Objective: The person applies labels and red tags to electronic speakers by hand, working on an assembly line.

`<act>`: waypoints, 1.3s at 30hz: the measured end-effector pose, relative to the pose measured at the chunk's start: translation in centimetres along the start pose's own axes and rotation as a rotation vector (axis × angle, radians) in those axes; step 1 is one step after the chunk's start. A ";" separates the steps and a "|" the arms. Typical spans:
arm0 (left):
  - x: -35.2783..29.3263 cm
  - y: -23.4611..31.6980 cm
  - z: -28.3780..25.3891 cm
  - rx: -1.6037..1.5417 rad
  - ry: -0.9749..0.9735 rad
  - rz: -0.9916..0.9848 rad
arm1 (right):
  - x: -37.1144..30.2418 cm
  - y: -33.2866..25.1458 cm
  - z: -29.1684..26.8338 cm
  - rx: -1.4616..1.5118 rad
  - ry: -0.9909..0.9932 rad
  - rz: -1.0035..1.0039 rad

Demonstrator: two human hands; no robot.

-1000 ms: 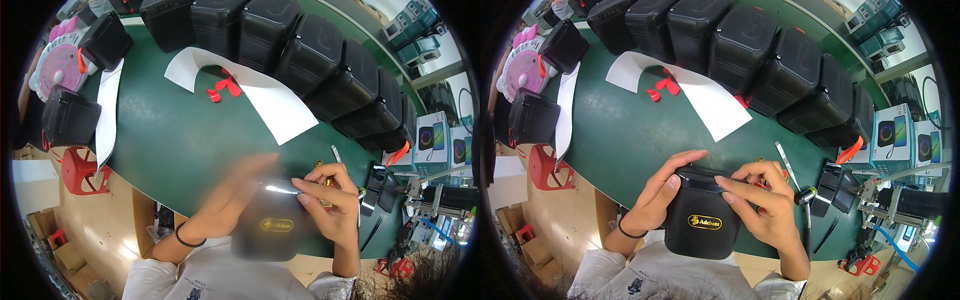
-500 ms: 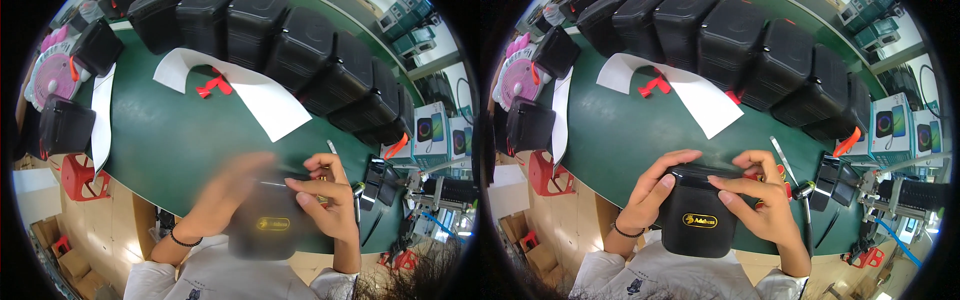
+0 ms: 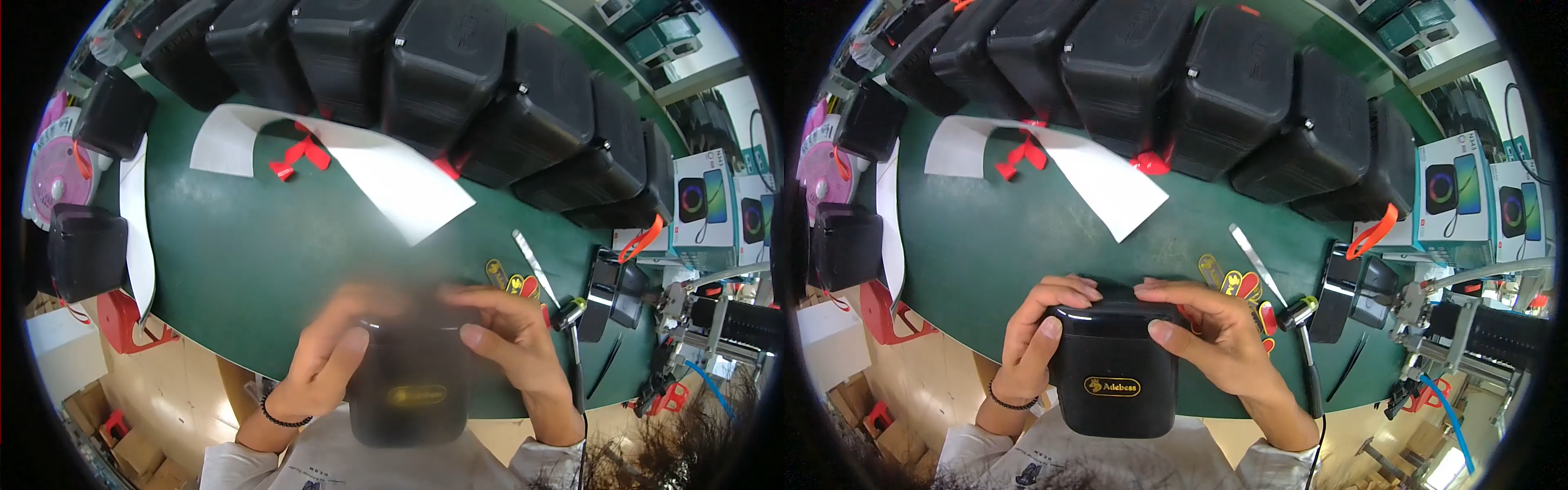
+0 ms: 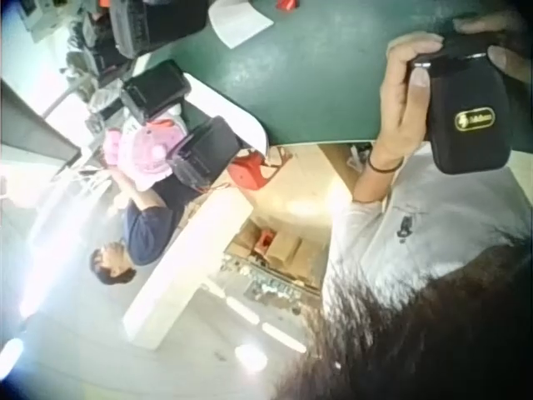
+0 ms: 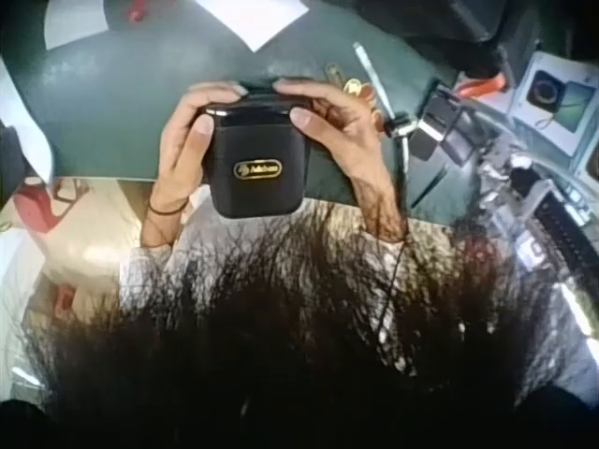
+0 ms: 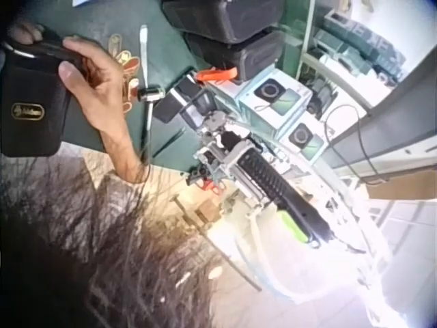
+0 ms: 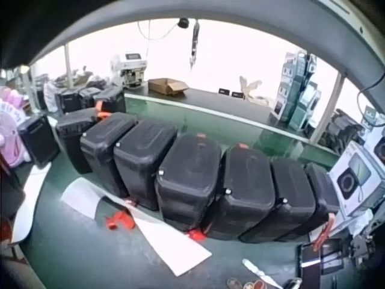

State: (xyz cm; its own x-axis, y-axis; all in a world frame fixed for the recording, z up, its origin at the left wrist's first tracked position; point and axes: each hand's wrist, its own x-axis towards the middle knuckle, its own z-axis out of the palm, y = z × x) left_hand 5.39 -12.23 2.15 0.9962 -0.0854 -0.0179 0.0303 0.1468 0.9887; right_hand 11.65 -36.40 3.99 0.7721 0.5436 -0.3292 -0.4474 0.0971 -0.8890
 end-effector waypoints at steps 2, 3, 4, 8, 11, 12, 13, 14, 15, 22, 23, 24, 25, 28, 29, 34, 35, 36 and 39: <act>0.3 -0.2 -0.2 -0.024 -0.027 -0.004 | 0.3 -0.1 0.1 -0.020 -0.021 -0.034; 0.4 -0.3 0.0 -0.016 -0.027 0.011 | 0.3 -0.2 0.4 -0.051 0.025 0.008; 0.4 -0.6 0.5 -0.072 0.040 -0.028 | 0.5 0.0 0.7 -0.083 0.069 0.048; 0.0 -1.6 0.6 -0.058 0.101 -0.048 | 0.1 1.2 1.9 -0.249 0.122 -0.054; 0.2 -1.1 0.8 0.026 0.099 -0.013 | 0.3 1.3 3.2 -0.276 0.187 -0.136; 0.0 -1.0 1.0 0.031 0.098 -0.018 | -0.2 1.3 3.9 -0.229 0.211 -0.131; -0.1 -0.8 0.8 0.036 0.096 -0.018 | -0.2 1.2 4.3 -0.223 0.199 -0.130; -0.1 -0.7 0.8 0.047 0.108 -0.020 | -0.3 1.1 4.5 -0.280 0.240 -0.178; -0.1 -0.7 1.1 0.039 0.081 -0.014 | -0.5 1.1 4.6 -0.337 0.280 -0.230; -0.6 -1.2 1.3 -0.054 0.033 -0.108 | -0.6 2.5 4.7 -0.234 0.337 -0.230; -0.5 -1.3 1.1 -0.047 0.043 -0.073 | -0.2 2.7 4.9 -0.182 0.352 -0.231; -0.5 -1.5 0.8 0.060 0.044 0.043 | -0.1 2.8 5.1 -0.230 0.348 -0.297; -0.6 -0.9 0.7 0.163 0.038 0.152 | -0.1 2.8 5.4 -0.238 0.340 -0.320; -1.4 2.4 0.7 0.260 0.118 0.267 | 0.0 2.6 6.4 -0.481 0.344 -0.820; -1.3 3.4 0.7 0.323 0.177 0.324 | 0.5 2.6 6.7 -0.557 0.341 -0.957; -0.8 2.4 -1.4 0.401 0.286 0.466 | 2.1 3.0 7.9 -0.529 0.277 -0.998; -0.7 2.2 -1.7 0.412 0.296 0.489 | 1.9 2.9 8.2 -0.476 0.282 -0.941; -0.8 2.1 -2.0 0.395 0.306 0.379 | 1.0 2.6 8.1 -0.634 0.289 -0.900; 1.0 -2.3 -4.5 0.398 0.340 0.307 | -1.5 2.8 6.4 -0.840 0.007 -0.886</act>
State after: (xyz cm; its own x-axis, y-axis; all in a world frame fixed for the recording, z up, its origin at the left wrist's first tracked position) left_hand 6.65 -8.20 -0.80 0.9268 0.2320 0.2955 -0.2304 -0.2703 0.9348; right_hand 6.38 -31.60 4.01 0.6652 0.5583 0.4958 0.6638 -0.1383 -0.7350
